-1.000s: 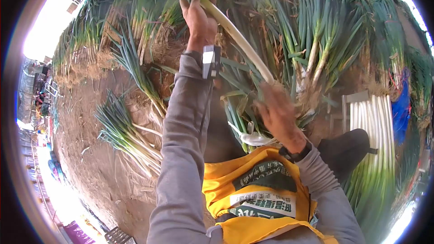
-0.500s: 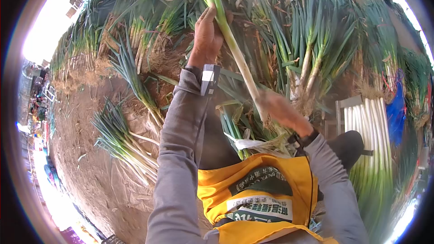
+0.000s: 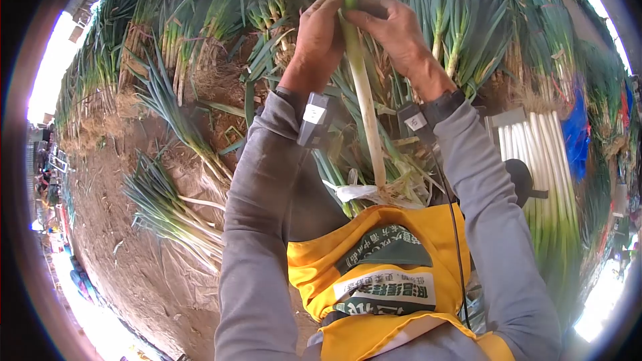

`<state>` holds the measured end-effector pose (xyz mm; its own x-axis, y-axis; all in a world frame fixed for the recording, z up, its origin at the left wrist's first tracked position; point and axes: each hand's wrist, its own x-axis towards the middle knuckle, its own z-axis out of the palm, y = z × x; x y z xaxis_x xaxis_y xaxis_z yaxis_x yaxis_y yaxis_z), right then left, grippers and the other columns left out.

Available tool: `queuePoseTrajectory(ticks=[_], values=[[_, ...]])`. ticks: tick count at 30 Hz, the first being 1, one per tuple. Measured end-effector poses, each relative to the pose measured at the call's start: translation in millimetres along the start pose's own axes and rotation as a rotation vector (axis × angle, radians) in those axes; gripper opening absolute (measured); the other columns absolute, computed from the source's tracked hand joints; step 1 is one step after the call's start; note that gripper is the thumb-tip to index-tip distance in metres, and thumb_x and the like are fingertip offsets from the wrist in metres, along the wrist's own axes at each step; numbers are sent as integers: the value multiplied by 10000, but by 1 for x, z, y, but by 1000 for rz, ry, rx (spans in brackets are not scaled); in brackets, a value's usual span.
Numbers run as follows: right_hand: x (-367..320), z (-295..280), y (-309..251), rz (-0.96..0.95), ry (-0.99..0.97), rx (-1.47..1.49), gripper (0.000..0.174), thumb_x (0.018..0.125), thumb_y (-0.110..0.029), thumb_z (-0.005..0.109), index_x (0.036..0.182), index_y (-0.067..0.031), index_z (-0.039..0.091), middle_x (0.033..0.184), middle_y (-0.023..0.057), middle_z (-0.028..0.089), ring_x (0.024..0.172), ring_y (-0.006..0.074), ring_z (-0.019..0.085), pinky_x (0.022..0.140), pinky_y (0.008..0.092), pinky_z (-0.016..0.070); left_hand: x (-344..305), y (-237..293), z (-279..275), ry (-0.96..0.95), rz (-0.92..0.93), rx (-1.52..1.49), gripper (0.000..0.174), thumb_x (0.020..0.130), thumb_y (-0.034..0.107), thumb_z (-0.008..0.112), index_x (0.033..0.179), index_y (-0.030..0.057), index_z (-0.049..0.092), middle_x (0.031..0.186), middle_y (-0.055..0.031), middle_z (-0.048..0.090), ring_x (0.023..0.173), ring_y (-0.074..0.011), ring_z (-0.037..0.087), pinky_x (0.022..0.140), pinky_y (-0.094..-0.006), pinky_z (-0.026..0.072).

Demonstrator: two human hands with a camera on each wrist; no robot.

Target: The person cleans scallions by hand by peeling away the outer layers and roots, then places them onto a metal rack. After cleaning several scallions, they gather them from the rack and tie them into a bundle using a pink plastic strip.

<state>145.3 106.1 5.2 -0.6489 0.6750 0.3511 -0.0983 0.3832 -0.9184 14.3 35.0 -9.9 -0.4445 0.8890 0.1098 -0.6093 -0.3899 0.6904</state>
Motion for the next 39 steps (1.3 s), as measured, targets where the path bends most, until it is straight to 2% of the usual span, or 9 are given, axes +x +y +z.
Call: queuePoseTrajectory(ticks=[10, 19, 20, 24, 27, 30, 33, 35, 39], values=[[-4, 7, -11, -128, -8, -171, 263, 891, -221, 775, 1027, -4, 718, 967, 94, 736, 820, 178, 678, 764, 324, 544, 12, -1, -9, 127, 95, 50, 274, 990, 51, 636, 1230, -44, 543, 1048, -130, 679, 893, -211, 685, 775, -357, 596], [-58, -42, -13, 105, -37, 402, 452, 894, -350, 768, 1127, 17, 646, 1039, 98, 645, 922, 139, 619, 770, 303, 513, 24, 41, -52, 155, 296, 179, 355, 955, 57, 706, 1281, 95, 572, 924, -22, 627, 719, -150, 607, 619, -323, 567], [-72, -56, 15, -122, -79, -57, 459, 897, -350, 765, 1144, 18, 644, 1051, 92, 652, 923, 155, 625, 785, 313, 518, 22, 45, -52, 158, 303, 184, 355, 955, 57, 706, 1281, 95, 572, 924, -22, 627, 719, -150, 607, 619, -323, 567], [-151, -52, 59, 442, -203, -259, 382, 888, -221, 736, 1196, -12, 650, 1075, 97, 693, 922, 205, 646, 758, 363, 535, 9, 63, -57, 238, 346, 225, 267, 986, 128, 684, 1244, 113, 617, 925, -16, 632, 742, -121, 600, 635, -296, 544], [-262, -39, 183, 437, -619, -522, 239, 822, -244, 718, 901, -49, 604, 836, 176, 616, 808, 342, 618, 731, 432, 483, 8, 68, -61, 306, 406, 289, 315, 1026, 176, 632, 1328, 111, 572, 941, -33, 627, 734, -135, 580, 620, -312, 516], [-294, -33, 200, 542, -924, -811, 213, 838, -219, 693, 954, -46, 649, 903, 195, 652, 861, 372, 647, 763, 445, 503, 0, 74, -51, 332, 356, 150, 334, 1064, 250, 563, 1361, 100, 543, 993, -60, 621, 777, -161, 583, 665, -360, 521], [-212, -24, 141, 325, -386, -504, 315, 1006, -280, 585, 1210, -57, 675, 1148, 226, 694, 1048, 370, 685, 921, 440, 525, -6, 70, -35, 223, 296, 125, 335, 1087, 279, 503, 1341, 63, 540, 1049, -84, 609, 842, -199, 592, 798, -408, 516], [-136, -17, 65, 203, -132, -292, 346, 1048, -284, 573, 1256, -24, 666, 1115, 182, 733, 1018, 225, 696, 886, 345, 533, -2, 59, -30, 63, 244, 42, 277, 1073, 223, 536, 1286, 47, 558, 1106, -108, 618, 921, -208, 605, 880, -393, 505], [-35, 5, 8, -78, -49, -146, 357, 967, -241, 717, 1222, 6, 685, 1059, 149, 747, 907, 188, 690, 811, 323, 535, -3, 34, -16, 14, 120, -35, 215, 1029, 156, 617, 1213, 50, 588, 1132, -108, 646, 1014, -211, 625, 901, -374, 519]])
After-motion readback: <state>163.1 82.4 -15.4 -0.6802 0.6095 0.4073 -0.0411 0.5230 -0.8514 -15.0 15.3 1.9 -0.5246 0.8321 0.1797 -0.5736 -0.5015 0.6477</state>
